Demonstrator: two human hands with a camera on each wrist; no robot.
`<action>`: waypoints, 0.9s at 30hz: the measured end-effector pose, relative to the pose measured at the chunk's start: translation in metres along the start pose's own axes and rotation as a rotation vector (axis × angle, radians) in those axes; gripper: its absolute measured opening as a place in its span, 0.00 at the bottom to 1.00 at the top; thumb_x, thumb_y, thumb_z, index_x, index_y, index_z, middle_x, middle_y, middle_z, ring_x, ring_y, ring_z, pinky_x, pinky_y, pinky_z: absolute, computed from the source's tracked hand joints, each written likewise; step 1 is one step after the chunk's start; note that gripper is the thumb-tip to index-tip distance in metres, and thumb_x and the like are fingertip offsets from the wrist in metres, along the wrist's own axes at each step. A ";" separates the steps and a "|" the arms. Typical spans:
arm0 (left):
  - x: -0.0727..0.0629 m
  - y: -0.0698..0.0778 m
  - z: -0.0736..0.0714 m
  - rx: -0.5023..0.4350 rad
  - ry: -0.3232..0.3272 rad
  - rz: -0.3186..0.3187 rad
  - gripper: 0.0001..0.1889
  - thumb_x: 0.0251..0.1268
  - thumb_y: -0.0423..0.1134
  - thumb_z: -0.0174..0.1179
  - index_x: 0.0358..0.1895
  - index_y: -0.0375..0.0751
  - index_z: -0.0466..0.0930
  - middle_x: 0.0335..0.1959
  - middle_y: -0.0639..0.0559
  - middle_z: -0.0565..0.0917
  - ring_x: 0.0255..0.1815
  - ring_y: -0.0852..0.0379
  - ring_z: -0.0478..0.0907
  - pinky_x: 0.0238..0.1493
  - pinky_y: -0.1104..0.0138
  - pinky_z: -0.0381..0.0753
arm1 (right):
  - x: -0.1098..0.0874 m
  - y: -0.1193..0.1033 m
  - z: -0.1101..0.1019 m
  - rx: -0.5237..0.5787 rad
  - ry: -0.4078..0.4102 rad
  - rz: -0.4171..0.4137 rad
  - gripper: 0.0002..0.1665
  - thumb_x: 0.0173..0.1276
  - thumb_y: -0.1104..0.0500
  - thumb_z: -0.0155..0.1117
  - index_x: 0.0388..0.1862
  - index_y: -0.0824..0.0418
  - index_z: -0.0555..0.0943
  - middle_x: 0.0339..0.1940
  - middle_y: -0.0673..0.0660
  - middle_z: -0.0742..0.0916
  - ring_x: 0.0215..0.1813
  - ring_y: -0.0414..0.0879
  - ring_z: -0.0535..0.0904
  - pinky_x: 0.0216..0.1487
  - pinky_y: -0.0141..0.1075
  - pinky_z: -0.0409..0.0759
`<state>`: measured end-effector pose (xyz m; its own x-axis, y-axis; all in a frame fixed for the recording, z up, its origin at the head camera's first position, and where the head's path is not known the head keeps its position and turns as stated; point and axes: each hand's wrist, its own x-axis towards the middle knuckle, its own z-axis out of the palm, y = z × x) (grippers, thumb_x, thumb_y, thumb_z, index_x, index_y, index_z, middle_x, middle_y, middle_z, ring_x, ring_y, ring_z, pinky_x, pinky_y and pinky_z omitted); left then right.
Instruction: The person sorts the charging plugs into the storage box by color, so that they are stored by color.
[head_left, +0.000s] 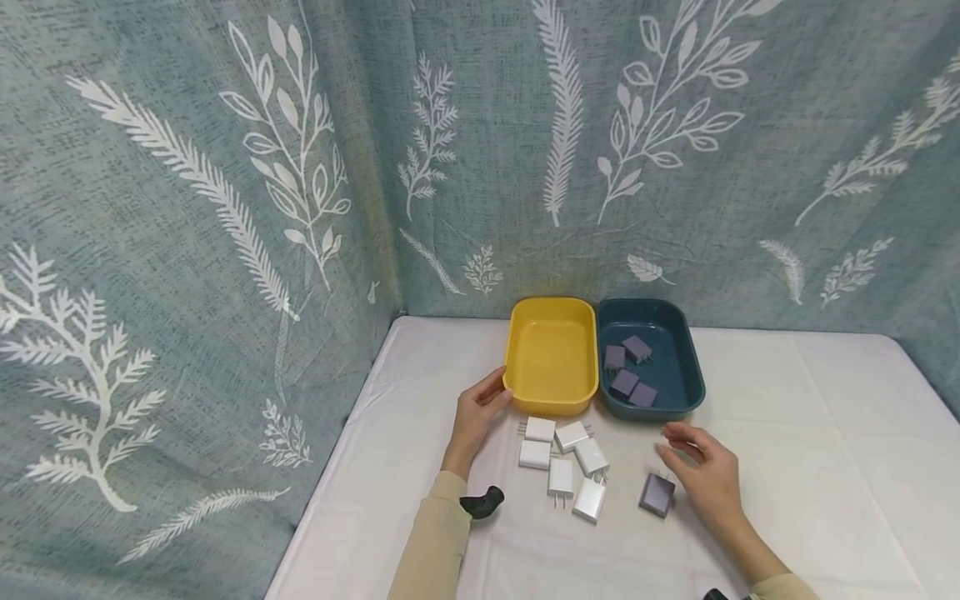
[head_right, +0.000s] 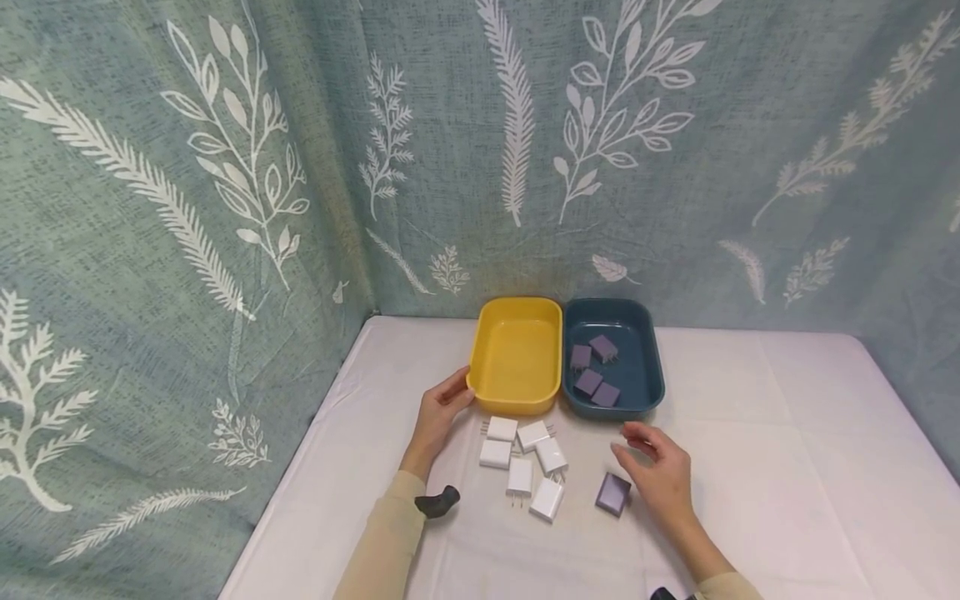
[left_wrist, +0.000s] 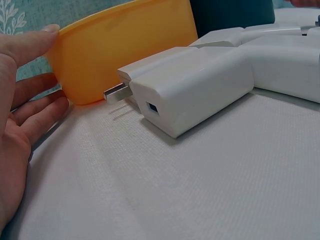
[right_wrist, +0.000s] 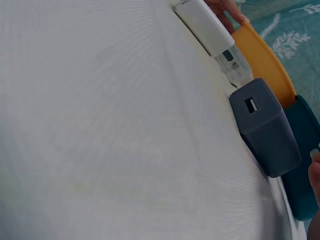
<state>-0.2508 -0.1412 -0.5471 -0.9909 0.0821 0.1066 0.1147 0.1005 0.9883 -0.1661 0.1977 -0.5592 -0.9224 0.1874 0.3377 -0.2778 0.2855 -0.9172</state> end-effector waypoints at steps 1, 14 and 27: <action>0.000 0.000 0.000 -0.006 -0.002 0.001 0.26 0.66 0.35 0.62 0.67 0.37 0.72 0.66 0.41 0.75 0.66 0.46 0.75 0.62 0.72 0.77 | -0.001 -0.003 0.000 -0.005 -0.006 -0.001 0.20 0.53 0.77 0.70 0.47 0.73 0.81 0.43 0.67 0.87 0.42 0.33 0.85 0.48 0.25 0.83; 0.000 -0.001 0.000 -0.035 -0.024 0.013 0.28 0.66 0.36 0.62 0.67 0.32 0.69 0.67 0.36 0.73 0.68 0.42 0.72 0.61 0.75 0.76 | -0.012 0.003 -0.002 -0.141 -0.102 0.021 0.20 0.56 0.70 0.73 0.48 0.69 0.82 0.43 0.66 0.88 0.41 0.31 0.83 0.45 0.20 0.82; 0.001 0.000 0.000 -0.049 -0.019 -0.003 0.27 0.66 0.34 0.62 0.67 0.32 0.69 0.67 0.36 0.72 0.68 0.42 0.72 0.60 0.76 0.76 | -0.018 0.014 -0.004 -0.136 -0.187 0.043 0.23 0.53 0.67 0.75 0.50 0.69 0.81 0.45 0.65 0.88 0.42 0.29 0.83 0.45 0.20 0.82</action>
<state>-0.2518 -0.1412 -0.5468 -0.9896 0.1011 0.1020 0.1076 0.0518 0.9928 -0.1524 0.2017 -0.5772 -0.9697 0.0284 0.2425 -0.2104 0.4073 -0.8887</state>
